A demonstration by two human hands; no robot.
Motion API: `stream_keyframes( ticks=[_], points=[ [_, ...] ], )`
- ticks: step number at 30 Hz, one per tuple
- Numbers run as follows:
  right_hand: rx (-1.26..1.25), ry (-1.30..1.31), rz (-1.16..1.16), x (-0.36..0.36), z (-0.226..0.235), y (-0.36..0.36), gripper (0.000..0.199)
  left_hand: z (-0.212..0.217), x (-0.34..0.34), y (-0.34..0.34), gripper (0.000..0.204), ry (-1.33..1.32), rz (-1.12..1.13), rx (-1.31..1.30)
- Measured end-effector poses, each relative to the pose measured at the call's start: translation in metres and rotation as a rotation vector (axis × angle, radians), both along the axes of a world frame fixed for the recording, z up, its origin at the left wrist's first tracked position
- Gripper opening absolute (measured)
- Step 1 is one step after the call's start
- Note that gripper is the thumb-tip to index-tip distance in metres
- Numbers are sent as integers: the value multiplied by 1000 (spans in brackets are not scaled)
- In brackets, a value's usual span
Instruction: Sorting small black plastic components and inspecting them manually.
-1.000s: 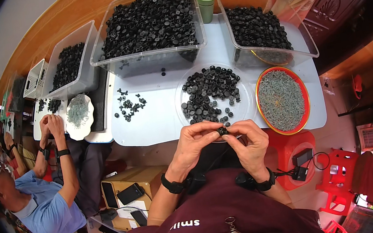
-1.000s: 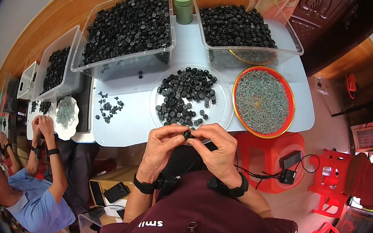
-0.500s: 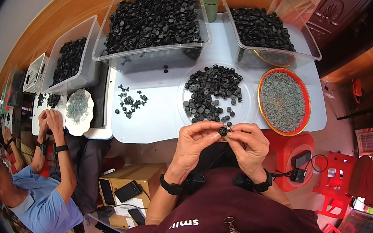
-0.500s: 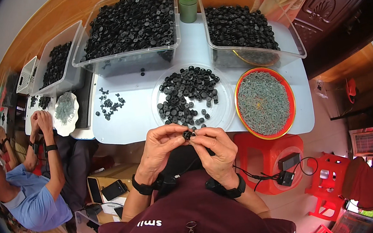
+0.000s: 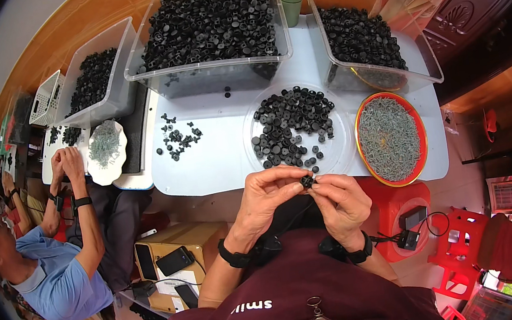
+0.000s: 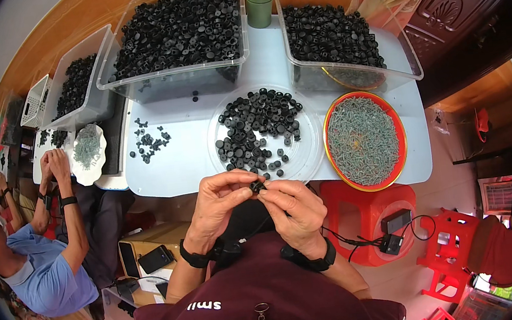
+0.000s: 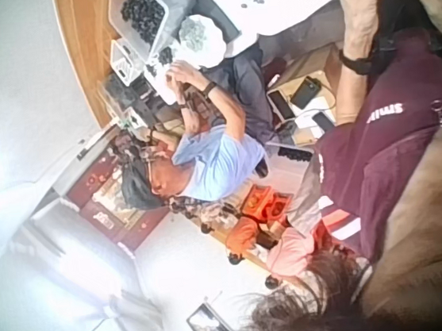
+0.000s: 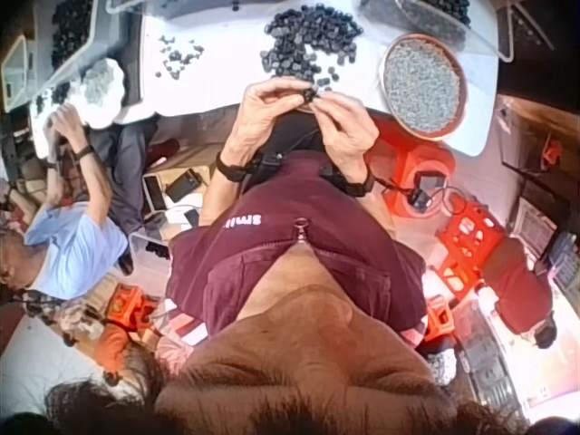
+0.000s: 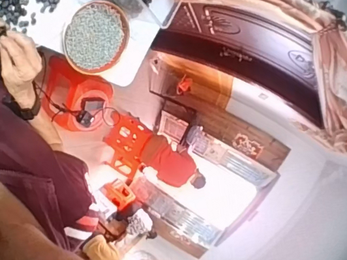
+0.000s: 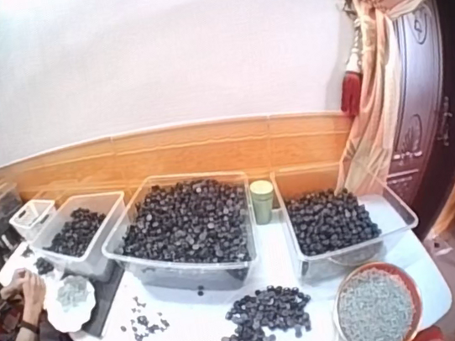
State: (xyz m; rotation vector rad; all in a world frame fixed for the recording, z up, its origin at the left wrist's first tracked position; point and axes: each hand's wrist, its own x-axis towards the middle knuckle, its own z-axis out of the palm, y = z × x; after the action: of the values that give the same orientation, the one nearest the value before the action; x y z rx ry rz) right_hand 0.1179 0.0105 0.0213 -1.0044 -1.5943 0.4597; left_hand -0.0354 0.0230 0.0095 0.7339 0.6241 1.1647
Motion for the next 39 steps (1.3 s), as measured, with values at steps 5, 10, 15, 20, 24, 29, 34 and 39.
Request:
stream_keyframes(
  ticks=[5,10,15,20,24,29,34,39],
  points=[
    [85,-37,0,-2,-2,4,21,3,-1,1,19,78,24,17],
    [105,-80,32,-2,-1,5,21,6,-2,0,19,92,70,-10],
    [106,-109,45,-1,-4,5,21,5,-4,2,18,185,68,66],
    [120,-133,62,-1,-5,7,23,1,-8,5,15,215,11,75],
    [85,-165,57,-3,-1,7,27,1,-13,10,15,221,-45,50],
    [1,-225,82,-1,7,10,25,0,-14,13,13,181,-54,7],
    [-118,-140,190,1,11,18,18,-5,-12,12,11,180,-12,-36],
    [-257,-114,232,7,6,19,17,-11,-4,6,11,230,75,-93]
  ],
)
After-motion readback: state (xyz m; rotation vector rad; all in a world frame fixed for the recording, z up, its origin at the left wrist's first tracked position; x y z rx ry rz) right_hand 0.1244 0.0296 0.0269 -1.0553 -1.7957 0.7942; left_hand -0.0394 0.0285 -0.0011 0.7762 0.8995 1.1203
